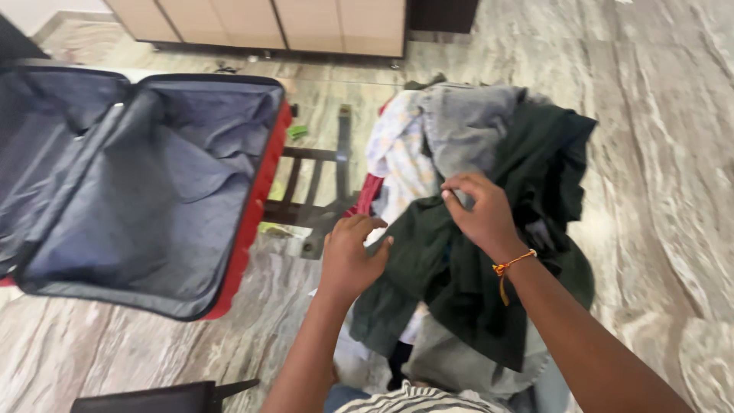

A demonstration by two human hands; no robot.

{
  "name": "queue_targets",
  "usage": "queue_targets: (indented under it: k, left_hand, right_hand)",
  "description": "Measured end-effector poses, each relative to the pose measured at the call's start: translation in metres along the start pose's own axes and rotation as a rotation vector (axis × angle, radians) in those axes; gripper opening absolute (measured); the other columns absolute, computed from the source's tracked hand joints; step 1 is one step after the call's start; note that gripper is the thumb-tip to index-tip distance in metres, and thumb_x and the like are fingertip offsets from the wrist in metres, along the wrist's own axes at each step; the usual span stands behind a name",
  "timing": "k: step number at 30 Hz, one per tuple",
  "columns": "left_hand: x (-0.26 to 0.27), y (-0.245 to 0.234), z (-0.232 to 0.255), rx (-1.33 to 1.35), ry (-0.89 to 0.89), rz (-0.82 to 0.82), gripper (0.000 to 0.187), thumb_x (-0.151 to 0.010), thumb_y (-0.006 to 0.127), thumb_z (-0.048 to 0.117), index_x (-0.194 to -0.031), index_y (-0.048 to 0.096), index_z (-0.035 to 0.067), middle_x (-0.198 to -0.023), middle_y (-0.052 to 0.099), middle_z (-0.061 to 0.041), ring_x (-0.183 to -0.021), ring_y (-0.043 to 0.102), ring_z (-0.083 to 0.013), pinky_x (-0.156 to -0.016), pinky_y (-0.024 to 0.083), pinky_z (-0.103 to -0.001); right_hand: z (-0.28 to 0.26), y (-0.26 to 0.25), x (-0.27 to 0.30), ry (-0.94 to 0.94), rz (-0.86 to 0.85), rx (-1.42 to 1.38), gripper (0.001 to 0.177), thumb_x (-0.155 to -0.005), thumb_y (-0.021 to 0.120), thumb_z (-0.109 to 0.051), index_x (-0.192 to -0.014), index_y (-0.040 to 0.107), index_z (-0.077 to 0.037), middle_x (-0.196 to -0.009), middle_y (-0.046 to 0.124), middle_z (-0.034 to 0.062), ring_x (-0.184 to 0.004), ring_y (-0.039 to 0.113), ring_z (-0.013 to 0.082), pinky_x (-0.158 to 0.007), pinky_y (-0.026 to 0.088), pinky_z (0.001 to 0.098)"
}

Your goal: The person picks up a green shirt and a pair of gray jeans from a pile on the floor, places them and a small bag into a red suitcase, then zips the inner compartment and the outer shell of the suitcase before closing it.

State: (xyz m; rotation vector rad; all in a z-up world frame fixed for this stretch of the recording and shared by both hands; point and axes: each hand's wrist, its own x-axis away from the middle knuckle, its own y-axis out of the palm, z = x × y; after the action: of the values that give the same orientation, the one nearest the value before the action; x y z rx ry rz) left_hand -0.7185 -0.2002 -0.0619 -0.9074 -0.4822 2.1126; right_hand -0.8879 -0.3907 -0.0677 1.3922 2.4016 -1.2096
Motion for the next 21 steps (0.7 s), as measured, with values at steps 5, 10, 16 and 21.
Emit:
queue_targets:
  k: [5,10,16,21]
  left_hand:
    - [0.027,-0.053,-0.035,-0.044,-0.043,0.101,0.018,-0.078,0.078,0.016,-0.093,0.074,0.008,-0.093,0.074,-0.008,-0.089,0.068,-0.0321,-0.074,0.051,-0.045]
    - [0.058,-0.117,-0.074,-0.041,-0.106,0.148,0.012,-0.082,0.076,0.014,-0.092,0.074,0.007,-0.087,0.074,-0.008,-0.081,0.071,-0.0275,-0.071,0.054,-0.041]
    - [0.099,-0.190,-0.126,-0.062,-0.212,0.220,0.011,-0.084,0.075,0.014,-0.091,0.075,0.005,-0.085,0.075,-0.010,-0.077,0.071,-0.0271,-0.070,0.055,-0.039]
    - [0.119,-0.241,-0.166,-0.059,-0.250,0.229,0.011,-0.084,0.074,0.013,-0.092,0.075,0.005,-0.086,0.075,-0.012,-0.078,0.073,-0.0267,-0.069,0.056,-0.039]
  right_hand:
    - [-0.048,0.063,-0.013,-0.182,-0.076,0.058,0.009,-0.085,0.075,-0.011,-0.092,0.077,-0.006,-0.110,0.073,0.0097,-0.106,0.067,0.0303,-0.094,0.050,0.0397]
    - [-0.099,0.129,-0.017,-0.123,-0.189,-0.033,0.012,-0.086,0.074,-0.015,-0.094,0.077,-0.007,-0.109,0.072,0.0083,-0.102,0.069,0.0285,-0.092,0.052,0.0376]
    - [-0.171,0.211,-0.009,0.008,-0.338,-0.120,0.014,-0.087,0.073,-0.018,-0.095,0.076,-0.008,-0.111,0.072,0.0051,-0.099,0.071,0.0247,-0.081,0.055,0.0358]
    - [-0.209,0.264,-0.006,-0.106,-0.308,-0.128,0.012,-0.086,0.075,-0.016,-0.094,0.077,-0.007,-0.109,0.074,0.0062,-0.102,0.071,0.0254,-0.087,0.053,0.0358]
